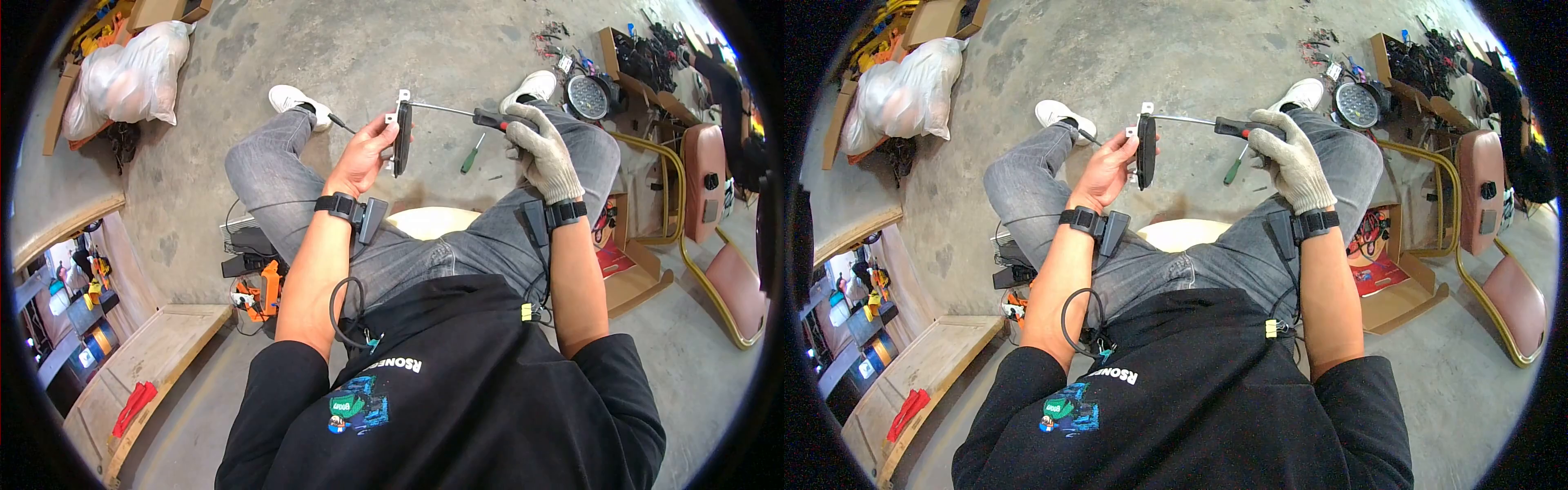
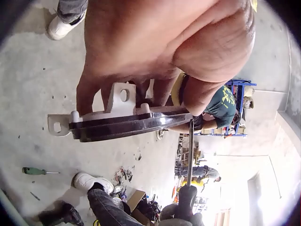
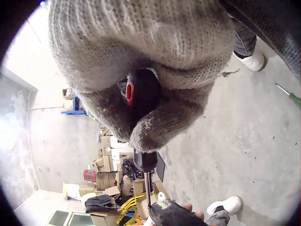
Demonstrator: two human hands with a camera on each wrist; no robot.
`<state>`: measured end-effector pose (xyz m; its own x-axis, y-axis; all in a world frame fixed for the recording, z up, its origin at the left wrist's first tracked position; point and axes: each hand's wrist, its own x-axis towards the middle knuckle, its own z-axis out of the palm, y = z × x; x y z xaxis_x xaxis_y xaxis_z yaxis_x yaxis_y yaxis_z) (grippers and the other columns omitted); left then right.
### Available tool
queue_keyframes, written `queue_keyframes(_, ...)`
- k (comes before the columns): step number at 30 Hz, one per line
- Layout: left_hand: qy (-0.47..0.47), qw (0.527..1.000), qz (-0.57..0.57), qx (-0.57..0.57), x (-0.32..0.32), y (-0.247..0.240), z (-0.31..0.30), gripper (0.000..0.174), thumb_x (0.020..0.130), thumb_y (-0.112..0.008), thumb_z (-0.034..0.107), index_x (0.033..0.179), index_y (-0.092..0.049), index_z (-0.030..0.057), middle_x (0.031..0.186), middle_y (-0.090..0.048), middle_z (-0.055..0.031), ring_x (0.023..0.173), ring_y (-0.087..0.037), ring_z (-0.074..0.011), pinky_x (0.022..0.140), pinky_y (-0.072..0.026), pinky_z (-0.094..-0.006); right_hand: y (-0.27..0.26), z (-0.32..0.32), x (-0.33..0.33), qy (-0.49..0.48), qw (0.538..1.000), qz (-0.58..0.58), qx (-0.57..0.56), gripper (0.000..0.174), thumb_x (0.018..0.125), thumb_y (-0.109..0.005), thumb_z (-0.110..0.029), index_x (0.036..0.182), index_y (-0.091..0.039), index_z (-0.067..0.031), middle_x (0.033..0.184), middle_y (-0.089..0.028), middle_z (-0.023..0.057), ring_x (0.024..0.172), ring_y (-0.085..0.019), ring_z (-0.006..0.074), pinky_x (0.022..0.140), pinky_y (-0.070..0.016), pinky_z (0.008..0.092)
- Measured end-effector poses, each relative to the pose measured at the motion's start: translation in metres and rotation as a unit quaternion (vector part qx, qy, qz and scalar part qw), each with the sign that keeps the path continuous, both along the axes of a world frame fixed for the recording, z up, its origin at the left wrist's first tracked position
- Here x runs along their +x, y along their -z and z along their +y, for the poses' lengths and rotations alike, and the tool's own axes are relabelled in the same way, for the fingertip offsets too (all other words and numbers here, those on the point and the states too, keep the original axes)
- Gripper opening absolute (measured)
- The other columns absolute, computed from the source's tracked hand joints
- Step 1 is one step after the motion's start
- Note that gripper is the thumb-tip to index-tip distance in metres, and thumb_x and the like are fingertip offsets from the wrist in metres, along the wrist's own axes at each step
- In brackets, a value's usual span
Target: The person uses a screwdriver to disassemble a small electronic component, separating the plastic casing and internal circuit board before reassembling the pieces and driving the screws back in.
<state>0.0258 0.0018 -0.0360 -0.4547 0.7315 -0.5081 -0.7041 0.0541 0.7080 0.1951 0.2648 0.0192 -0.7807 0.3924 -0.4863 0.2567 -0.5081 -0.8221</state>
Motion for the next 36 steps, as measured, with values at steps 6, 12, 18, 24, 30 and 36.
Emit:
queue_keyframes(6, -0.009, 0.997, 0.051, -0.054, 0.002, -0.007, 0.002, 0.057, 0.097, -0.063, 0.027, 0.149, -0.041, 0.0212, 0.118, -0.066, -0.0060, 0.107, -0.063, -0.0175, 0.090, -0.0472, -0.0377, -0.003, -0.001, 0.000, -0.006, 1.000, -0.004, 0.010, 0.042, 0.089, -0.069, -0.011, 0.126, -0.054, 0.0044, 0.093, -0.062, 0.0073, 0.073, -0.061, 0.0112, 0.063, -0.0524, 0.0223)
queue_keyframes(12, -0.007, 0.997, 0.069, -0.039, -0.001, 0.001, 0.000, 0.058, 0.098, -0.062, 0.027, 0.151, -0.039, 0.0222, 0.115, -0.067, -0.0057, 0.103, -0.064, -0.0170, 0.086, -0.0514, -0.0346, -0.004, -0.006, -0.005, -0.042, 0.996, -0.024, 0.075, 0.044, 0.092, -0.066, -0.019, 0.127, -0.054, 0.0047, 0.094, -0.061, 0.0066, 0.077, -0.059, 0.0105, 0.069, -0.0498, 0.0241)
queue_keyframes(18, -0.001, 0.997, 0.073, -0.034, 0.002, 0.000, 0.004, 0.056, 0.099, -0.060, 0.031, 0.150, -0.040, 0.0220, 0.111, -0.065, -0.0044, 0.101, -0.064, -0.0173, 0.082, -0.0560, -0.0337, -0.006, -0.005, 0.000, -0.062, 0.996, -0.013, 0.070, 0.040, 0.094, -0.063, -0.015, 0.130, -0.053, 0.0002, 0.105, -0.061, 0.0059, 0.085, -0.058, 0.0099, 0.071, -0.0489, 0.0227)
queue_keyframes(24, 0.014, 0.990, 0.123, -0.064, 0.002, 0.000, 0.006, 0.055, 0.099, -0.060, 0.032, 0.150, -0.041, 0.0236, 0.107, -0.063, -0.0001, 0.092, -0.061, -0.0119, 0.075, -0.0522, -0.0290, -0.010, -0.005, -0.004, -0.059, 0.995, -0.071, 0.021, 0.044, 0.093, -0.063, -0.014, 0.132, -0.050, 0.0000, 0.101, -0.058, 0.0040, 0.083, -0.056, 0.0098, 0.069, -0.0475, 0.0215)
queue_keyframes(30, 0.014, 0.992, 0.107, -0.063, 0.003, -0.001, 0.005, 0.054, 0.100, -0.058, 0.036, 0.150, -0.041, 0.0249, 0.107, -0.062, -0.0008, 0.092, -0.061, -0.0121, 0.076, -0.0514, -0.0294, -0.008, -0.002, -0.002, -0.056, 0.995, -0.078, 0.031, 0.043, 0.095, -0.062, -0.020, 0.133, -0.052, -0.0012, 0.104, -0.058, 0.0041, 0.085, -0.057, 0.0100, 0.070, -0.0487, 0.0223)
queue_keyframes(36, 0.027, 0.993, 0.093, -0.062, 0.003, -0.003, 0.003, 0.055, 0.100, -0.058, 0.036, 0.151, -0.040, 0.0250, 0.106, -0.061, -0.0023, 0.093, -0.061, -0.0139, 0.076, -0.0542, -0.0315, -0.009, -0.012, -0.005, -0.019, 0.997, -0.056, 0.050, 0.041, 0.095, -0.062, -0.025, 0.128, -0.055, -0.0012, 0.101, -0.058, 0.0023, 0.082, -0.055, 0.0087, 0.067, -0.0473, 0.0213)
